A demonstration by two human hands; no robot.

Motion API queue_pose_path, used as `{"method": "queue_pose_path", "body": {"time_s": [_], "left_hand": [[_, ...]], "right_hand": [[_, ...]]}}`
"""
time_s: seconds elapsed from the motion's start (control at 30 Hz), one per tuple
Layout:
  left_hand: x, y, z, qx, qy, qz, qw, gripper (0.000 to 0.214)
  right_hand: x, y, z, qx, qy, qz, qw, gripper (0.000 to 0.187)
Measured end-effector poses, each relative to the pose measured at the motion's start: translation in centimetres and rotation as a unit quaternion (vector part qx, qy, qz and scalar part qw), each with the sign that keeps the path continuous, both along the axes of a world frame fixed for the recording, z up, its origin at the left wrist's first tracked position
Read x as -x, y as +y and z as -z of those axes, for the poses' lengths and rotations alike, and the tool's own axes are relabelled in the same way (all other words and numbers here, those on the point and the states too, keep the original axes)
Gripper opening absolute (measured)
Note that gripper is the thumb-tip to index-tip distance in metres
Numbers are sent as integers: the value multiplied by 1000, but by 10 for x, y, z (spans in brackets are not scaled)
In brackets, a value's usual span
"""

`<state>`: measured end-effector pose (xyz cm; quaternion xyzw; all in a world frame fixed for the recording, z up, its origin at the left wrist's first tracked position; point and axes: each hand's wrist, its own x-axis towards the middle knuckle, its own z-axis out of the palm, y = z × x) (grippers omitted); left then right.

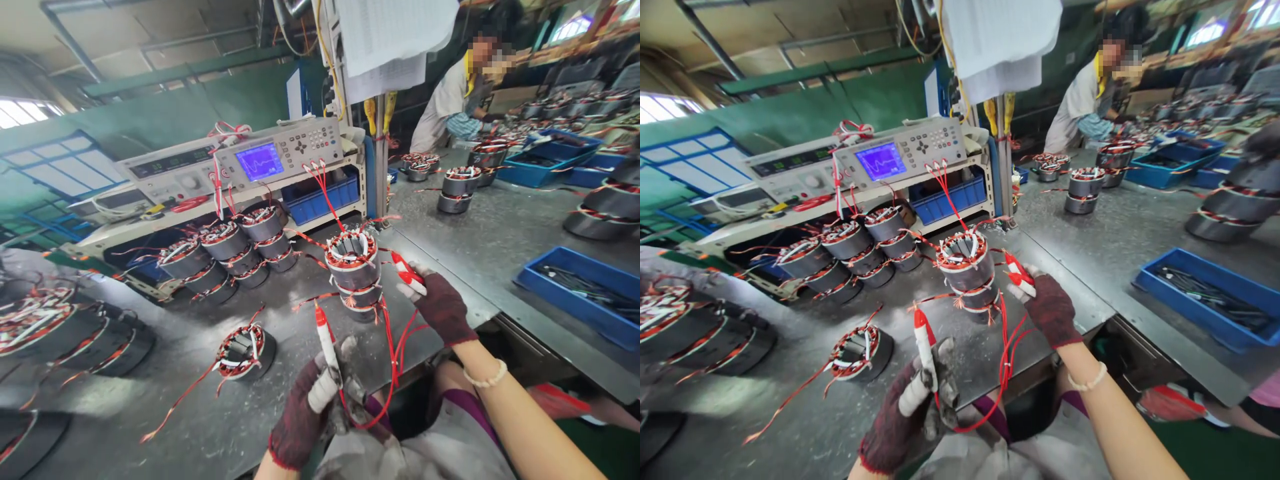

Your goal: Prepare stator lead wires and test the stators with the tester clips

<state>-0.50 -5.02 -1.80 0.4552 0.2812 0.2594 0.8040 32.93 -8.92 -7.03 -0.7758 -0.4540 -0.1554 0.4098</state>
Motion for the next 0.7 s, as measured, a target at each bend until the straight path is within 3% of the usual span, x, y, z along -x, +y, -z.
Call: {"method": "queue_pose_path", "body": {"time_s": [0.1,0.23,0.3,0.4,0.53,0.7], "left_hand": [[-4,17,-11,-44,43,-18,998,57],[-26,57,-30,-89,66,-29,993,59],[-39,76,-38,-78,37,-64,994,62],[-51,94,-44,5,-32,-135,990,66],[-51,101,-40,92,-90,-151,980,70],[-49,103,-30,90,-125,-132,979,76]], "right_hand": [[22,-24,-9,-2,-38,-16,999,60],[62,-40,-39,-35,-106,-108,988,42],[77,-36,-54,-14,-182,-148,972,46],[89,-27,-62,40,-276,-178,944,65],[89,-22,-48,54,-313,-169,933,70],[81,-23,-16,39,-308,-175,934,54]]}}
